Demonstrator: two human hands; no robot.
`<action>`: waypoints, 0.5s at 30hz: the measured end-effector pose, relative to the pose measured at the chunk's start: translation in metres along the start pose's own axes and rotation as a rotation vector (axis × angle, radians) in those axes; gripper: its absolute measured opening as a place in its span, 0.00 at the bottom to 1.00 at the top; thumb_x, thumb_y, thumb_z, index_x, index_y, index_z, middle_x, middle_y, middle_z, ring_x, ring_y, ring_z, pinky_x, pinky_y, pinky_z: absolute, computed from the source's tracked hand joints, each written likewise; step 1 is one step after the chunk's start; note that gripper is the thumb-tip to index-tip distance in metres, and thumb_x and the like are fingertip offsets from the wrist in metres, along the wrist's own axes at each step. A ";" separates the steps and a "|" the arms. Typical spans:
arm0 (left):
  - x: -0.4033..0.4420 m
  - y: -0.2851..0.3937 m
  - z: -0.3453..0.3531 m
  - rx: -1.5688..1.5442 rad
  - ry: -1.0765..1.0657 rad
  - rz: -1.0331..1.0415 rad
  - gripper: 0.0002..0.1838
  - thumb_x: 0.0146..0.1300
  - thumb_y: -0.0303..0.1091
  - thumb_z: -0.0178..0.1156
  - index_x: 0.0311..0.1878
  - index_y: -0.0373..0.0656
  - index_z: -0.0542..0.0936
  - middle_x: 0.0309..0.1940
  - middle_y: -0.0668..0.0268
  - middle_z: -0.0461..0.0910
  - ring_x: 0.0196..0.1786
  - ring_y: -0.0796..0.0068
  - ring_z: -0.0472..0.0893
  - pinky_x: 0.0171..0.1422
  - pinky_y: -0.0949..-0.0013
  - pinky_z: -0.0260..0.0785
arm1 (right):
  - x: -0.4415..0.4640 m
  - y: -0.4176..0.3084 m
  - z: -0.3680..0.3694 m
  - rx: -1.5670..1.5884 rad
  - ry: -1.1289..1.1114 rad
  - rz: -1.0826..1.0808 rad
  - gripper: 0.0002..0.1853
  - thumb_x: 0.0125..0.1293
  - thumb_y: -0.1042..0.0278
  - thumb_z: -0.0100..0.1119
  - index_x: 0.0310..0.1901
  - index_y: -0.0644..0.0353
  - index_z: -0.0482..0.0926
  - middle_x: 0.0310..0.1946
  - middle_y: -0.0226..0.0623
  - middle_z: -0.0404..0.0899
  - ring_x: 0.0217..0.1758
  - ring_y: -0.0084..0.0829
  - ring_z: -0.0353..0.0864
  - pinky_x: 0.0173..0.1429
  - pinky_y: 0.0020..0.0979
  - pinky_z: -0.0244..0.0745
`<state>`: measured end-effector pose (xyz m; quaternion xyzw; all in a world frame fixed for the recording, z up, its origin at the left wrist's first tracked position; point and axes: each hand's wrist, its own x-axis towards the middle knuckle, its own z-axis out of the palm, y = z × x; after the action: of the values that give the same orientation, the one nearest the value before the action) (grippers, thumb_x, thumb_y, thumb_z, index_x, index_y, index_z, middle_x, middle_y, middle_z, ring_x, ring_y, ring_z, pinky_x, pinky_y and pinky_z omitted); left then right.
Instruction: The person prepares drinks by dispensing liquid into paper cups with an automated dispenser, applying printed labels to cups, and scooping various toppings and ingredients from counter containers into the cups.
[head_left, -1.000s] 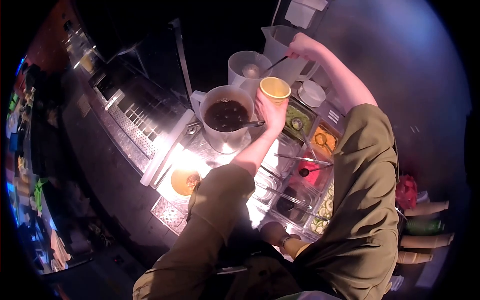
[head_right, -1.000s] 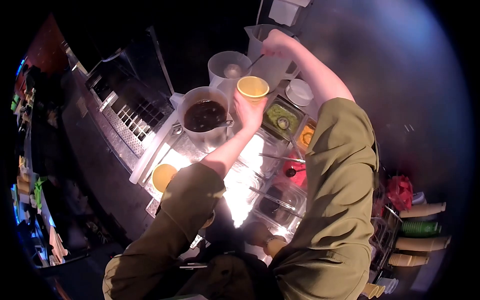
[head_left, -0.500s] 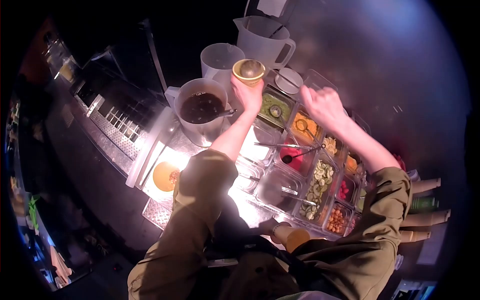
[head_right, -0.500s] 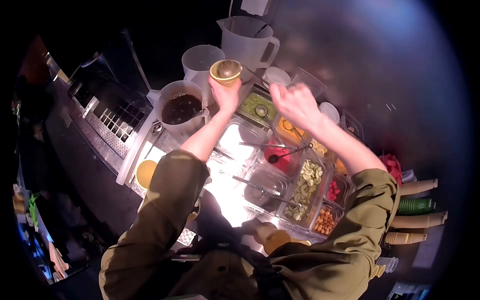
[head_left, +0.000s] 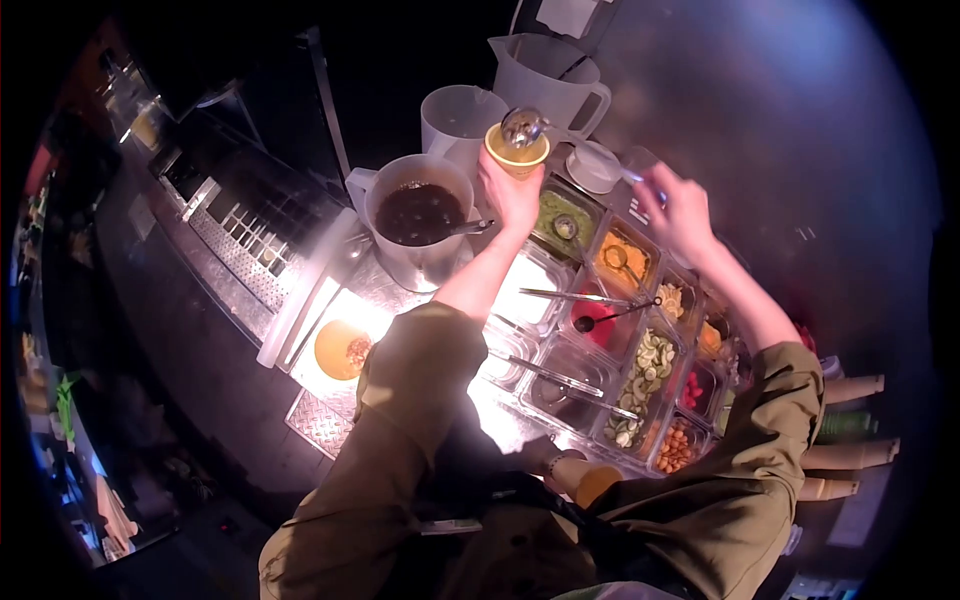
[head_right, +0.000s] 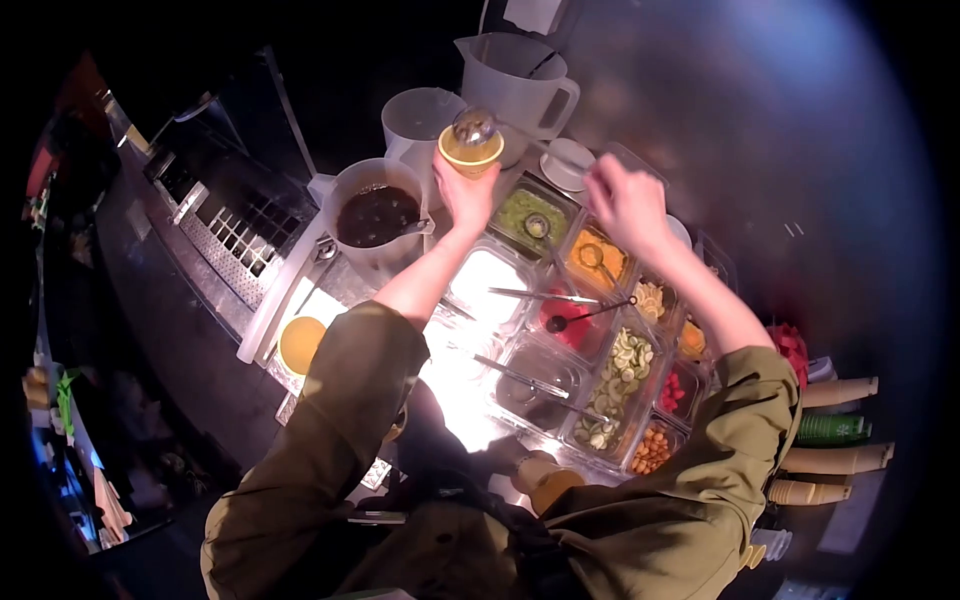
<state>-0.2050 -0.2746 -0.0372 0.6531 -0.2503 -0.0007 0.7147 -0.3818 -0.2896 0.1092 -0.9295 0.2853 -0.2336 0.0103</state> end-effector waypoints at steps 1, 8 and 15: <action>0.000 0.002 0.000 0.010 0.001 0.004 0.46 0.36 0.31 0.71 0.60 0.42 0.56 0.52 0.50 0.65 0.56 0.49 0.65 0.59 0.52 0.58 | 0.015 0.005 -0.003 0.063 -0.046 0.048 0.07 0.60 0.67 0.52 0.32 0.61 0.72 0.16 0.36 0.76 0.19 0.34 0.77 0.26 0.31 0.69; -0.002 -0.008 -0.006 -0.007 -0.080 0.028 0.46 0.36 0.32 0.71 0.60 0.39 0.56 0.53 0.49 0.65 0.57 0.50 0.65 0.61 0.56 0.58 | 0.144 -0.004 0.050 -0.264 -0.080 -0.279 0.07 0.52 0.63 0.55 0.27 0.57 0.78 0.21 0.39 0.78 0.28 0.41 0.79 0.33 0.39 0.73; -0.023 0.008 -0.027 -0.031 -0.189 0.067 0.44 0.37 0.34 0.70 0.59 0.38 0.58 0.51 0.50 0.67 0.55 0.54 0.68 0.60 0.59 0.60 | 0.184 -0.040 0.104 -0.343 -0.482 -0.278 0.08 0.51 0.61 0.58 0.29 0.53 0.81 0.26 0.38 0.80 0.35 0.38 0.80 0.38 0.37 0.74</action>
<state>-0.2176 -0.2408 -0.0384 0.6302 -0.3383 -0.0420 0.6976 -0.1809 -0.3666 0.1017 -0.9763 0.1803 0.0452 -0.1112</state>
